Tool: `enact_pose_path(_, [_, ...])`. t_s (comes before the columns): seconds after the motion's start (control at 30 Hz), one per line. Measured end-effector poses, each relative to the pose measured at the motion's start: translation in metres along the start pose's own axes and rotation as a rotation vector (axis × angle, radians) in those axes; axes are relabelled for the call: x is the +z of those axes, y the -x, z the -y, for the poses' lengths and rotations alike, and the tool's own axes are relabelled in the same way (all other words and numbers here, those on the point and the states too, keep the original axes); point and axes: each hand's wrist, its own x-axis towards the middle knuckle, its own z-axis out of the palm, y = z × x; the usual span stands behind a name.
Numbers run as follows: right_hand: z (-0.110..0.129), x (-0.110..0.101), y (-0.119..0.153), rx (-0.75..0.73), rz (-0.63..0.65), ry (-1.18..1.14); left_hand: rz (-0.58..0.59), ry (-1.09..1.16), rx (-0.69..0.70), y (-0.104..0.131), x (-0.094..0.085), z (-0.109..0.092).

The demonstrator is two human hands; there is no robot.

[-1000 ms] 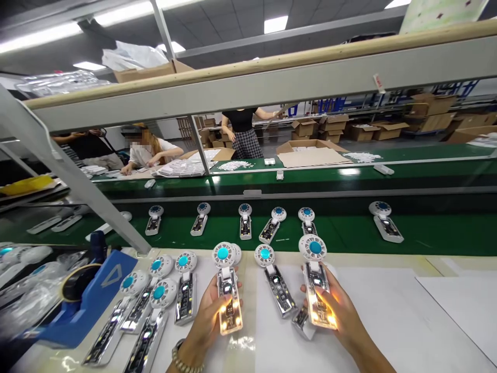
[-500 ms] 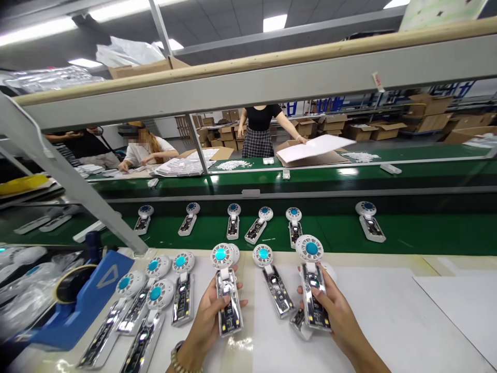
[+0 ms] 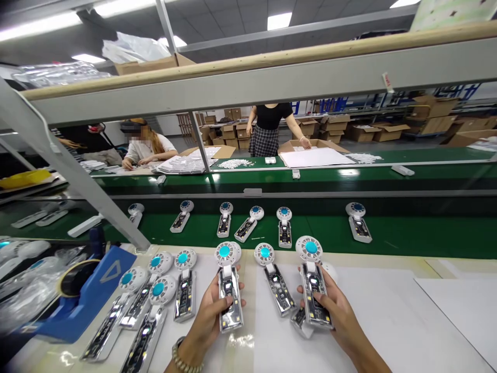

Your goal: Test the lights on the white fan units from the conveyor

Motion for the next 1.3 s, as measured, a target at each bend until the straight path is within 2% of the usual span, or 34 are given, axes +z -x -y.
enact_pose_path(0.5, [-0.0025, 0.0007, 0.0014, -0.069, 0.031, 0.018, 0.031, -0.047, 0.006, 0.0019, -0.0007, -0.0040])
enact_pose_path(1.03, [-0.0021, -0.0004, 0.0043, -0.036, 0.076, -0.020, 0.009, -0.043, 0.000, 0.0037, -0.0025, -0.0071])
enact_pose_path(1.3, [-0.0030, -0.0038, 0.0034, -0.033, 0.059, -0.002, -0.013, -0.022, 0.003, 0.0034, 0.0027, -0.0099])
